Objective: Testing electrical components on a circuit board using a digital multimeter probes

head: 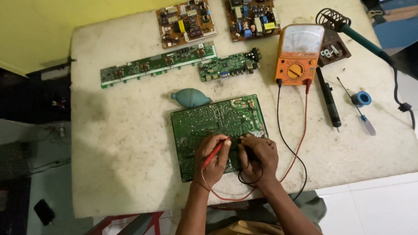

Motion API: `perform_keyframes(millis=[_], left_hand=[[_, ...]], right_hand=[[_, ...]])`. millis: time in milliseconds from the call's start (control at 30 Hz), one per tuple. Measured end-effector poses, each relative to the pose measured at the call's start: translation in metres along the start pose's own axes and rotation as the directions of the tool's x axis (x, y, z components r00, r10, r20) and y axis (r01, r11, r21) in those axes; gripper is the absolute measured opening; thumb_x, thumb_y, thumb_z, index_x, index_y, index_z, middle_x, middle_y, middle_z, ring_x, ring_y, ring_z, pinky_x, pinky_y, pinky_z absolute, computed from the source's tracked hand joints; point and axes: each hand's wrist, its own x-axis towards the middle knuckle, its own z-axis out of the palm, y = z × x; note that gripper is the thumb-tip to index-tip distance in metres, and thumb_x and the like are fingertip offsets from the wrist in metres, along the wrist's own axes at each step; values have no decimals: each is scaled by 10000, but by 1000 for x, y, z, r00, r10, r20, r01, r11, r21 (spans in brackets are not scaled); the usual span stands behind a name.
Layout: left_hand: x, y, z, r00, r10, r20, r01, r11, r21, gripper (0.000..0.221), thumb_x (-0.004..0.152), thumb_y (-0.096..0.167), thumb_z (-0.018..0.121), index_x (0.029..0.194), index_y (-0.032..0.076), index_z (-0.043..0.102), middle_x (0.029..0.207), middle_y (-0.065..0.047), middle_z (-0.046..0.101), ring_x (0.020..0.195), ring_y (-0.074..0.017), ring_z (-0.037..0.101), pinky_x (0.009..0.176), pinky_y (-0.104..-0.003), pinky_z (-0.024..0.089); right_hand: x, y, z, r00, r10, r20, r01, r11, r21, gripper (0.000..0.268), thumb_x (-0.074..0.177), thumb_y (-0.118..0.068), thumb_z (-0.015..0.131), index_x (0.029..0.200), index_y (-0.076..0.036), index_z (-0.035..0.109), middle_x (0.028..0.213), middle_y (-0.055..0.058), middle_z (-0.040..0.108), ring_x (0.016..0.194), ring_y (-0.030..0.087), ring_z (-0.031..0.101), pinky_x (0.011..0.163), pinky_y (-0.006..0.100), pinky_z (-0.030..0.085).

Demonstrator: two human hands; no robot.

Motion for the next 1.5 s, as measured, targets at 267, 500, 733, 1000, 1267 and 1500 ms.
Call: perform_keyframes(millis=[267,500,733,1000,1267,1500], left_hand=[[10,2,-4,988,-129,82,134,989,-58,147,957,227,734,1016,92,748,849,-147,740,820,-343,755,774,-415,600],[15,3,-8,976,-164,144,171,985,-34,121,933,227,754,987,119,766,809,-135,730,797,-328,753,767,-402,597],[19,0,-9,967,-174,184,181,983,-21,143,934,259,758,981,124,767,795,-132,728,783,-321,749,772,-404,593],[24,5,-13,956,-192,220,202,979,-19,144,945,238,737,991,104,767,800,-161,726,790,-352,748,775,-422,593],[23,-1,-11,948,-207,240,211,977,8,168,955,273,729,1010,119,767,821,-162,722,817,-356,742,799,-434,588],[25,8,-18,953,-96,286,75,994,85,206,998,301,630,987,121,730,882,-114,747,869,-316,713,814,-405,547]], right_hand=[[6,-1,-2,999,-7,48,6,1000,13,40,873,-197,796,907,-191,776,906,-48,803,988,189,778,901,293,464],[7,-4,-5,996,-35,84,35,999,-4,62,886,-204,763,946,-188,763,930,-47,799,1001,191,770,913,288,444],[3,-1,-1,997,-51,63,54,997,-52,59,873,-182,787,926,-190,761,914,-40,797,976,194,775,889,294,469],[12,-8,-4,997,-46,64,48,999,-24,53,880,-177,777,930,-184,762,924,-43,801,988,195,777,882,303,474],[7,-3,-3,996,-52,70,54,998,-27,50,894,-204,768,938,-182,764,924,-40,802,973,198,777,881,310,471],[22,-20,-11,994,-36,105,28,996,79,134,980,-257,620,958,-163,713,932,-2,757,898,196,749,842,322,461]])
